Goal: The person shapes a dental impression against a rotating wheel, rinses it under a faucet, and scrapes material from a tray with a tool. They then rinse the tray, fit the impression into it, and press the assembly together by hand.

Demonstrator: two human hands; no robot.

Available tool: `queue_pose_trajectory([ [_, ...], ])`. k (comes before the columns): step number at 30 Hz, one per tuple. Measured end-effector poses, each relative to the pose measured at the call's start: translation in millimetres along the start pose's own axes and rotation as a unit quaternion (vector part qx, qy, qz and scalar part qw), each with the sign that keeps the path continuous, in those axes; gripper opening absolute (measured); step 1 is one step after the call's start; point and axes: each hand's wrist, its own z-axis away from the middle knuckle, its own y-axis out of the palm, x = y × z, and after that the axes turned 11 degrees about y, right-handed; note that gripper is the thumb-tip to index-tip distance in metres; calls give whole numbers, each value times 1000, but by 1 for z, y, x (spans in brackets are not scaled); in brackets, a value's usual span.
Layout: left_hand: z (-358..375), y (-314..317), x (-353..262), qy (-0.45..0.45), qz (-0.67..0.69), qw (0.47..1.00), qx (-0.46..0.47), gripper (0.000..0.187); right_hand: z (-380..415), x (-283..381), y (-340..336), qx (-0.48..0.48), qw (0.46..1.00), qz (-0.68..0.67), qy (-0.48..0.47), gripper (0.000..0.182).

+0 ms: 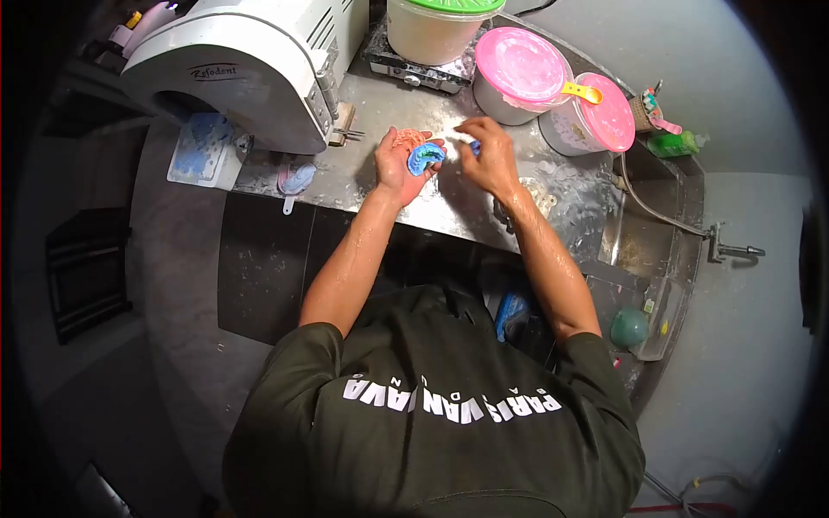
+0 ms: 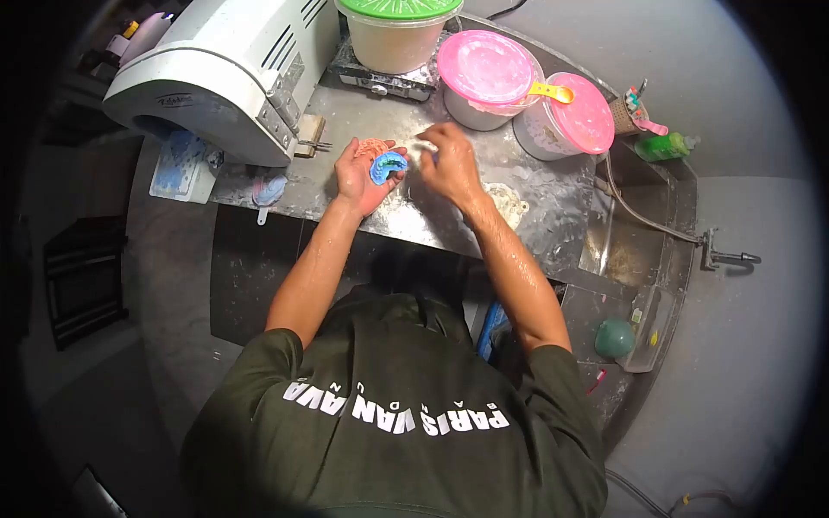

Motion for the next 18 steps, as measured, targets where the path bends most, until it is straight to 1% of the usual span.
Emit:
queue_pose_trajectory([
  [1, -1, 4, 6, 4, 8, 1000, -12, 76, 8, 11, -4, 39, 994, -98, -16, 34],
  [2, -3, 8, 11, 10, 16, 999, -26, 74, 16, 22, -7, 48, 995, -73, -39, 32],
  [3, -10, -7, -7, 35, -2, 999, -5, 72, 10, 41, 15, 15, 994, -75, -79, 31],
  [5, -25, -24, 20, 59, 29, 997, 37, 69, 11, 24, 20, 39, 993, -100, -49, 30],
  [6, -25, -26, 25, 52, 8, 998, 46, 68, 11, 17, 21, 33, 995, -92, -33, 28],
  [7, -13, -10, 19, 48, -85, 995, -16, 66, 10, 20, 20, 34, 994, -101, -27, 25],
  [9, 2, 6, 10, 64, -199, 975, -81, 66, 14, 23, 12, 77, 985, -140, 68, 21],
  [10, 2, 1, 11, 104, -318, 940, -71, 66, 16, 18, 11, 75, 988, -109, 77, 21],
  [11, 1, -10, 10, 143, -430, 890, -56, 66, 17, 12, 8, 71, 991, -76, 86, 22],
  [12, -2, -16, 8, 182, -534, 825, -38, 66, 16, 6, 5, 66, 992, -41, 95, 22],
  [13, 14, 4, -3, 193, -577, 792, -38, 62, 17, -2, 4, 82, 994, 12, 75, 23],
  [15, 20, 7, -10, 219, -657, 721, -15, 48, 16, -14, 4, 112, 986, 118, 32, 26],
  [16, 20, 3, -9, 239, -670, 703, -10, 42, 16, -9, 3, 124, 981, 144, 36, 27],
  [17, 17, -3, -6, 259, -681, 685, -4, 37, 18, -11, 7, 106, 983, 150, 5, 22],
  [18, 11, -9, -4, 281, -691, 665, 2, 31, 18, -11, 11, 88, 985, 151, 2, 20],
])
